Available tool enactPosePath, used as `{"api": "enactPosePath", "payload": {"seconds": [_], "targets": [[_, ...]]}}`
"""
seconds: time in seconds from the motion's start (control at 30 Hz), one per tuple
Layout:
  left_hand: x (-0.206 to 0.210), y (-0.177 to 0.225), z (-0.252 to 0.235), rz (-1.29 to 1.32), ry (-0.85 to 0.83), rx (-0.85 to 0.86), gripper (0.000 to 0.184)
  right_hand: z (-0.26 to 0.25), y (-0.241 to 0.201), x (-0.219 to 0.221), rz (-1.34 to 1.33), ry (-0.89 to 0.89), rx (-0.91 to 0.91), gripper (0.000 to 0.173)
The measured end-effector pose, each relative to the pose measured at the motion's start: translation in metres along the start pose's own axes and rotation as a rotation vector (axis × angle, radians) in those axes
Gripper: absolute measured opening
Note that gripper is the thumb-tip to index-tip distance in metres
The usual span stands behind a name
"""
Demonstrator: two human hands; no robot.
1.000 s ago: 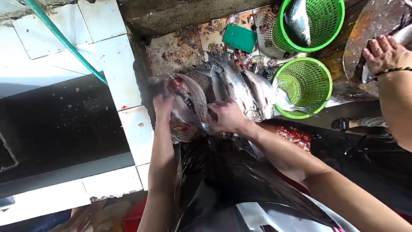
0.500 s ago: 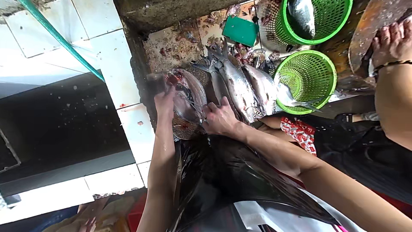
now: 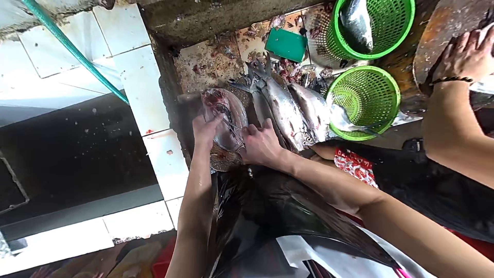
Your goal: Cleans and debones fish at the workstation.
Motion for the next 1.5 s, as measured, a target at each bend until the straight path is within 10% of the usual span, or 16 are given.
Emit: {"api": "enactPosePath", "payload": {"seconds": [0.13, 0.23, 0.33, 0.53, 0.7, 0.9, 1.0, 1.1, 1.27, 1.43, 1.5], "targets": [[0.004, 0.004, -0.006, -0.124, 0.028, 0.016, 0.032, -0.020, -0.006, 0.009, -0.107, -0.068, -0.025, 0.046], [-0.007, -0.005, -0.017, -0.065, 0.001, 0.042, 0.029, -0.037, 0.013, 0.018, -1.117, -0.421, -0.007, 0.022], [-0.016, -0.022, -0.016, 0.034, -0.023, 0.073, 0.026, -0.028, 0.024, 0.025, -1.919, -0.884, 0.037, 0.036], [-0.014, -0.040, -0.022, 0.037, -0.031, 0.088, 0.025, -0.010, 0.030, 0.025, -2.195, -0.898, -0.046, 0.031], [-0.015, -0.041, -0.023, -0.034, -0.033, 0.111, 0.028, 0.001, 0.049, -0.004, -2.104, -0.658, -0.049, 0.033], [-0.022, -0.035, -0.008, -0.014, 0.014, 0.036, 0.029, -0.031, 0.101, -0.069, -1.361, 0.209, 0.002, 0.029], [-0.011, -0.026, 0.032, 0.022, 0.091, -0.077, 0.061, -0.053, 0.116, -0.068, -1.340, -0.209, 0.374, 0.042], [0.005, -0.023, 0.061, -0.153, 0.040, -0.246, 0.058, -0.045, 0.114, -0.080, -1.234, -0.233, 0.364, 0.041], [0.001, 0.001, 0.111, -0.508, -0.669, -0.356, 0.047, -0.016, 0.104, -0.041, -0.820, -0.112, 0.387, 0.022], [0.003, 0.028, 0.071, 0.072, -0.378, -0.145, 0.039, 0.013, 0.042, -0.020, -0.309, -0.070, 0.005, 0.052], [-0.003, 0.016, 0.032, 0.090, 0.074, -0.058, 0.034, 0.019, 0.025, -0.015, -0.223, -0.143, -0.040, 0.053]]}}
Point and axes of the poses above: each hand's wrist, its own z-axis away from the middle knuckle, its own x-axis out of the palm, y = z × x, the point moved 1 cm from there along -z, towards the middle knuckle, and after that the axes turned 14 degrees about x, right-handed, at the moved point
